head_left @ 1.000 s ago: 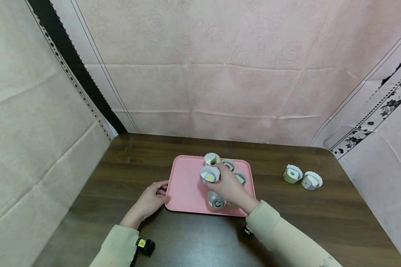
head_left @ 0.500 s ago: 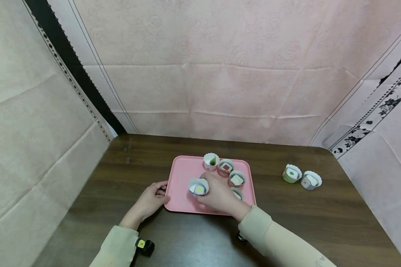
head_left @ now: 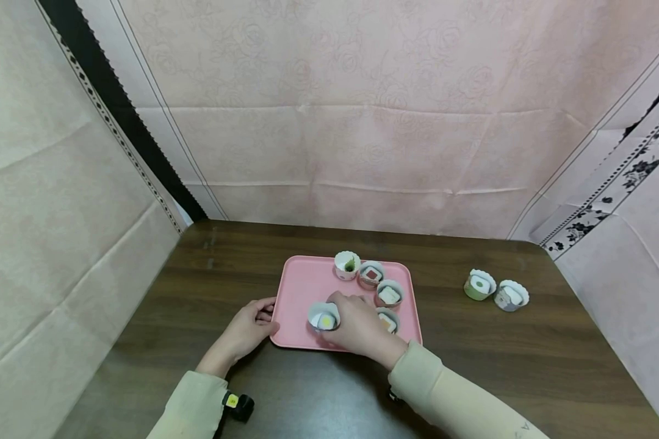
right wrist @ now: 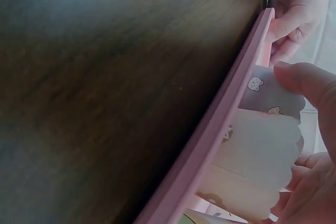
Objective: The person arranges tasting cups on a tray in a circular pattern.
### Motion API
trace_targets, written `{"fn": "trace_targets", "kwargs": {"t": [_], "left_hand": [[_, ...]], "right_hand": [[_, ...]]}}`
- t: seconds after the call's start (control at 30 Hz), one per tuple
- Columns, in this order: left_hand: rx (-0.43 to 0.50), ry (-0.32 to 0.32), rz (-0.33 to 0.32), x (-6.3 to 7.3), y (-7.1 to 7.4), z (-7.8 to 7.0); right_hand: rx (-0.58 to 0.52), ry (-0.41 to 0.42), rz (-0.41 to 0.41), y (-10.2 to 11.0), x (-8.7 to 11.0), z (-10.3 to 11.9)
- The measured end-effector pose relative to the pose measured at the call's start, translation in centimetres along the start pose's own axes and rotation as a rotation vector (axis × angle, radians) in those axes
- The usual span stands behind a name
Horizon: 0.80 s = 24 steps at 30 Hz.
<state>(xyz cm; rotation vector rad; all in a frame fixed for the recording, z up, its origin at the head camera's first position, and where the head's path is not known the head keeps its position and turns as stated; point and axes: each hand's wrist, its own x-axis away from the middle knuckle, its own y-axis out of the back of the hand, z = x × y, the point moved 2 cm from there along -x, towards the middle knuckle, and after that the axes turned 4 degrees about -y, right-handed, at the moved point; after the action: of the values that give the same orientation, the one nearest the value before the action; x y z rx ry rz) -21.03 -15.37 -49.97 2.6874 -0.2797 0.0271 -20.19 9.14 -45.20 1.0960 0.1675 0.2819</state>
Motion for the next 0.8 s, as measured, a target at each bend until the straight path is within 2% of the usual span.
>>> {"fn": "trace_targets", "kwargs": {"t": [0.43,0.67,0.8], "left_hand": [[-0.004,0.000,-0.005,0.2,0.0,0.0],[-0.006,-0.006,-0.006,0.1,0.0,0.1],[-0.004,-0.007,-0.003,0.1,0.0,0.0]], "right_hand": [[0.022,0.003,0.005,-0.4,0.3,-0.1],[-0.052,0.018,-0.039,0.7,0.9,-0.4],[-0.111,-0.008,-0.061,2.0,1.4,-1.0]]}}
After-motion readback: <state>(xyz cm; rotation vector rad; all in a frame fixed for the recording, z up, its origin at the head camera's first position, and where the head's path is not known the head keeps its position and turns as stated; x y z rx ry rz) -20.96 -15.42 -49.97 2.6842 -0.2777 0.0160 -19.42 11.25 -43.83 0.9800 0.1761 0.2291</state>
